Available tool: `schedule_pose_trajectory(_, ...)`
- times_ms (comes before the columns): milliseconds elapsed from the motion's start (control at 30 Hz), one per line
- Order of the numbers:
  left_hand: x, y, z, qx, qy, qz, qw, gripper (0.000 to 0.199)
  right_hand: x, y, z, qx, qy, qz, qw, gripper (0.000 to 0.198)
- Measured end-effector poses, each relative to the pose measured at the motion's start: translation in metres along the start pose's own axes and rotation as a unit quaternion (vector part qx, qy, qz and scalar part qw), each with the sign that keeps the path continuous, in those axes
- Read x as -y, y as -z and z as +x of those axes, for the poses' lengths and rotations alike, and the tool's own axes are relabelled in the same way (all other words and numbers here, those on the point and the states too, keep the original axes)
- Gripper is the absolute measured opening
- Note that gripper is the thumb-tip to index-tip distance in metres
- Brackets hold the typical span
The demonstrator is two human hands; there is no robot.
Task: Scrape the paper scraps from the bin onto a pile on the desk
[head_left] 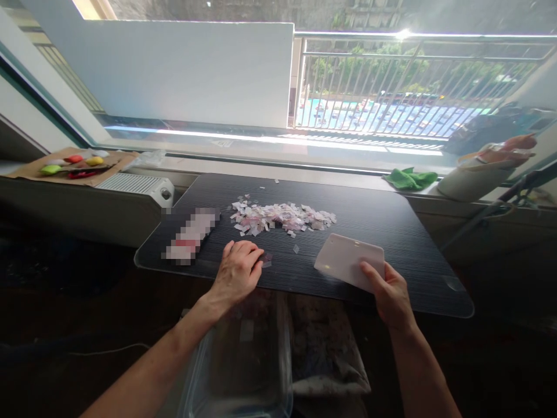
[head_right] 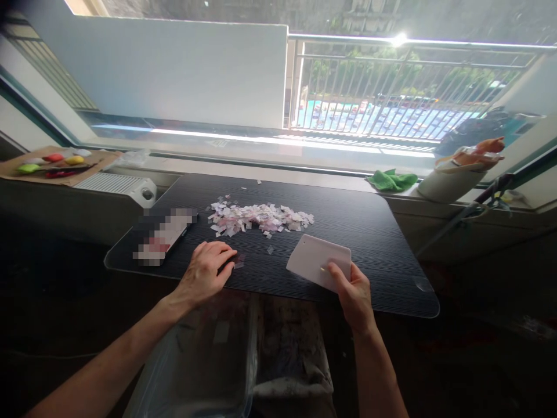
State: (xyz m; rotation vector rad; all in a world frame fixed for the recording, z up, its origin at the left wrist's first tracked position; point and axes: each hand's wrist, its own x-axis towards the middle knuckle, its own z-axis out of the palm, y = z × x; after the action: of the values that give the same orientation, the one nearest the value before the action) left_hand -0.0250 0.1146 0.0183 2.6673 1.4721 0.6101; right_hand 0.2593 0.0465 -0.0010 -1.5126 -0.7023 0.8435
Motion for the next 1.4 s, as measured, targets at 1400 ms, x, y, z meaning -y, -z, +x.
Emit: schedule_pose_trajectory(1400, -0.003, 0.021, -0.079, -0.022, -0.06, -0.015, 0.998, 0.022, -0.005, 0.0, 0.0, -0.015, 0.015, -0.012, 1.0, 0.033)
